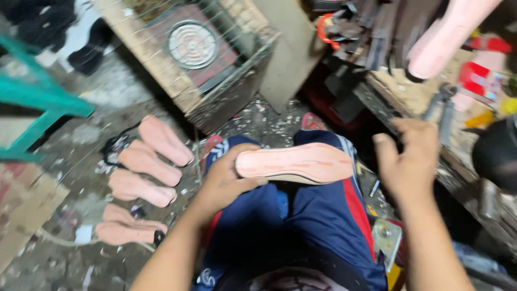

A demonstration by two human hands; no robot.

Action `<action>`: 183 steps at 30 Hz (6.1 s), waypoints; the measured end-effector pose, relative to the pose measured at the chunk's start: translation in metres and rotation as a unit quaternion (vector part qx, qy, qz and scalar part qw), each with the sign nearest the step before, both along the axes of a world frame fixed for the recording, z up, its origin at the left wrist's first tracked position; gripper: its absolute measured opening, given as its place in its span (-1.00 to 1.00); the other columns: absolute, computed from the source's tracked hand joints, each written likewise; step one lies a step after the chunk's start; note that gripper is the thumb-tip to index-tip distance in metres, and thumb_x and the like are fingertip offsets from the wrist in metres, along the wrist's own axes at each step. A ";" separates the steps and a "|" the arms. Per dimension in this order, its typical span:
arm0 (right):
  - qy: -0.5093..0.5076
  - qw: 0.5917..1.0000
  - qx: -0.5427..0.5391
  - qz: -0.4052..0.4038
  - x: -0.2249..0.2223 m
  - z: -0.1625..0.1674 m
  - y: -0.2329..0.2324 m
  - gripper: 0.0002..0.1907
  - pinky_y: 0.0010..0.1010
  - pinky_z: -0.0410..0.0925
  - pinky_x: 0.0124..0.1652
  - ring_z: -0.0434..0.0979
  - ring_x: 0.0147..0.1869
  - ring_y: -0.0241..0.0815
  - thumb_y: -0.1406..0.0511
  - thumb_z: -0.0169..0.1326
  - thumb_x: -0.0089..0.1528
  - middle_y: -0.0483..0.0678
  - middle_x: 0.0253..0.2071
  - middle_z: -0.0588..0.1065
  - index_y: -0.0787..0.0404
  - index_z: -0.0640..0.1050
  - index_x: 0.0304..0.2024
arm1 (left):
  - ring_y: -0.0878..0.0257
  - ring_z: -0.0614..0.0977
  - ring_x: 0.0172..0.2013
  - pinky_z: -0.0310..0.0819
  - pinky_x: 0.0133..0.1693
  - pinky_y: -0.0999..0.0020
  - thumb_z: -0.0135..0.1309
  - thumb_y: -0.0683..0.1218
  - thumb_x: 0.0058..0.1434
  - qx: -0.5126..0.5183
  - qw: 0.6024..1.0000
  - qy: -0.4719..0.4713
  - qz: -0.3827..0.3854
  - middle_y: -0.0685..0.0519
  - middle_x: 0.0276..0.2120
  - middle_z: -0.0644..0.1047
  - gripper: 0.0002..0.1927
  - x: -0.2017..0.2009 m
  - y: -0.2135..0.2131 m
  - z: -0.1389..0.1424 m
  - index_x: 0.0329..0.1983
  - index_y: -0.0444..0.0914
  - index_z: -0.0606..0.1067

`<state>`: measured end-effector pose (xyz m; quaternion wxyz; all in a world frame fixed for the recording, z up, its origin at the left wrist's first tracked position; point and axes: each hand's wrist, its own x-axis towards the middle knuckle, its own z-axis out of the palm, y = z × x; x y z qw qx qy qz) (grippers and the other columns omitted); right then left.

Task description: The person sits on the floor of a shoemaking workshop and works a black shoe upper over a wooden last, hammering and pressing the edges to shape it. They then pull the wooden last out of the shoe, set the shaped shoe on the workbench, and pick up another insole to continue.

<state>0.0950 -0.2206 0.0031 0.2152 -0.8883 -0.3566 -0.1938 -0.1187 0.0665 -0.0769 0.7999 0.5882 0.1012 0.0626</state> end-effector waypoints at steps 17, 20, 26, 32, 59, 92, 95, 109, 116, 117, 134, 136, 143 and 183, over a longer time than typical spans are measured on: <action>-0.120 0.933 -0.150 -0.306 0.016 -0.016 -0.173 -0.71 -0.05 0.35 0.10 0.48 0.06 0.21 0.27 0.28 0.20 0.16 -0.09 0.47 0.31 0.54 -0.13 | 0.23 0.61 0.07 0.49 0.14 0.29 0.26 -0.38 -0.03 -0.036 0.998 0.047 0.019 -0.04 0.04 0.56 -0.28 0.029 -0.021 0.002 0.25 -0.32 0.36; -0.071 0.918 -0.130 -0.368 0.011 -0.014 -0.184 -0.49 0.04 0.35 -0.02 0.49 -0.02 0.38 0.19 0.37 0.11 0.32 -0.09 0.47 0.45 0.52 -0.10 | 0.23 0.60 0.07 0.49 0.13 0.29 0.25 -0.39 -0.03 -0.039 0.998 0.049 0.017 -0.04 0.04 0.56 -0.28 0.030 -0.023 0.003 0.26 -0.32 0.35; 0.033 0.928 -0.037 -0.370 0.029 -0.021 -0.206 -0.66 -0.05 0.40 0.01 0.55 -0.09 0.16 0.16 0.20 0.33 0.13 -0.20 0.54 0.35 0.56 -0.12 | 0.26 0.60 0.04 0.47 0.13 0.32 0.30 -0.36 -0.02 0.021 0.998 0.060 0.016 -0.02 0.01 0.57 -0.28 0.027 -0.023 0.004 0.25 -0.32 0.37; 0.311 0.792 0.475 -0.223 0.021 -0.032 -0.180 -0.77 -0.39 0.15 -0.41 0.29 -0.40 -0.24 0.20 0.13 0.50 -0.05 -0.34 0.39 0.21 0.46 -0.12 | 0.26 0.60 0.04 0.47 0.13 0.32 0.31 -0.34 -0.02 0.007 0.998 0.053 0.014 -0.01 0.01 0.57 -0.29 0.026 -0.021 0.008 0.24 -0.31 0.37; 0.277 0.920 0.052 0.271 -0.136 0.044 0.083 -0.41 -0.42 0.40 0.05 0.63 0.04 -0.07 0.35 0.15 0.23 0.18 0.02 0.56 0.37 0.36 0.31 | 0.29 0.63 -0.02 0.54 0.08 0.32 0.28 -0.26 0.07 -0.063 0.998 -0.015 0.000 0.05 -0.01 0.57 -0.31 -0.013 0.010 0.008 0.30 -0.29 0.36; 0.258 0.928 0.069 0.259 -0.140 0.010 0.090 -0.59 -0.38 0.44 -0.21 0.61 -0.27 -0.11 0.39 0.26 0.15 0.03 -0.30 0.55 0.38 0.55 0.05 | 0.32 0.56 0.01 0.52 0.09 0.35 0.30 -0.29 0.17 -0.027 0.995 -0.093 0.024 0.06 0.00 0.53 -0.43 -0.011 0.016 -0.005 0.23 -0.33 0.37; 0.263 0.906 0.160 0.291 -0.144 0.007 0.072 -0.67 -0.40 0.45 -0.06 0.61 -0.14 -0.12 0.42 0.20 0.20 0.01 -0.20 0.56 0.31 0.52 0.03 | 0.33 0.56 0.03 0.49 0.12 0.37 0.26 -0.29 0.19 -0.040 0.997 -0.058 0.013 0.06 0.00 0.52 -0.42 -0.012 0.018 -0.004 0.27 -0.32 0.35; 0.384 0.905 0.056 0.174 -0.132 -0.018 0.060 -0.33 -0.46 0.42 -0.04 0.67 -0.06 -0.19 0.34 0.21 0.16 0.14 0.02 0.61 0.28 0.39 0.33 | 0.26 0.62 0.04 0.53 0.13 0.30 0.21 -0.34 0.21 -0.092 0.994 -0.066 -0.008 0.01 0.02 0.55 -0.45 -0.008 0.019 -0.007 0.25 -0.35 0.33; 0.394 0.894 0.068 0.202 -0.127 -0.015 0.078 -0.34 -0.47 0.44 -0.14 0.64 -0.21 -0.24 0.32 0.20 0.19 0.07 -0.15 0.62 0.23 0.39 0.35 | 0.26 0.62 0.02 0.54 0.12 0.30 0.21 -0.33 0.18 -0.127 0.990 -0.065 -0.014 0.02 0.00 0.55 -0.43 -0.009 0.021 -0.009 0.26 -0.33 0.32; 0.424 0.887 0.054 0.173 -0.127 -0.015 0.080 -0.33 -0.48 0.44 -0.23 0.61 -0.33 -0.27 0.32 0.20 0.18 0.02 -0.26 0.62 0.19 0.39 0.37 | 0.29 0.60 0.03 0.52 0.13 0.32 0.23 -0.33 0.18 -0.101 0.993 -0.062 -0.008 0.03 0.00 0.54 -0.42 -0.009 0.021 -0.009 0.26 -0.33 0.33; 0.482 0.813 0.153 0.288 -0.100 0.028 0.145 -0.66 -0.40 0.46 -0.07 0.62 -0.11 -0.23 0.32 0.21 0.18 -0.05 -0.17 0.60 0.25 0.54 0.00 | 0.34 0.55 0.08 0.48 0.12 0.36 0.25 -0.24 0.11 -0.082 0.995 -0.061 -0.007 0.07 0.13 0.51 -0.39 -0.010 0.009 -0.008 0.26 -0.30 0.39; 0.357 0.873 0.071 0.324 -0.097 0.021 0.160 -0.61 -0.34 0.45 -0.15 0.63 -0.19 -0.14 0.36 0.21 0.09 0.02 -0.24 0.60 0.23 0.56 -0.01 | 0.30 0.58 0.01 0.51 0.09 0.33 0.29 -0.25 0.18 0.005 0.998 -0.065 -0.010 0.00 -0.01 0.57 -0.52 -0.011 0.010 -0.009 0.17 -0.35 0.47; 0.256 0.920 0.038 0.296 -0.105 0.012 0.180 -0.78 -0.21 0.41 -0.30 0.58 -0.28 0.11 0.33 0.28 0.10 0.07 -0.42 0.50 0.21 0.46 -0.34 | 0.33 0.57 0.01 0.47 0.08 0.39 0.25 -0.19 0.14 0.169 0.982 -0.086 0.016 0.07 -0.01 0.53 -0.53 -0.011 0.020 0.005 0.12 -0.29 0.43; 0.333 0.909 0.058 0.244 -0.135 0.016 0.093 -0.39 -0.46 0.41 -0.04 0.64 -0.06 -0.18 0.35 0.15 0.23 0.11 -0.02 0.58 0.36 0.37 0.33 | 0.28 0.60 -0.02 0.51 0.05 0.34 0.26 -0.32 0.15 -0.042 0.999 -0.018 -0.004 0.01 -0.04 0.56 -0.38 -0.012 0.026 -0.008 0.28 -0.32 0.37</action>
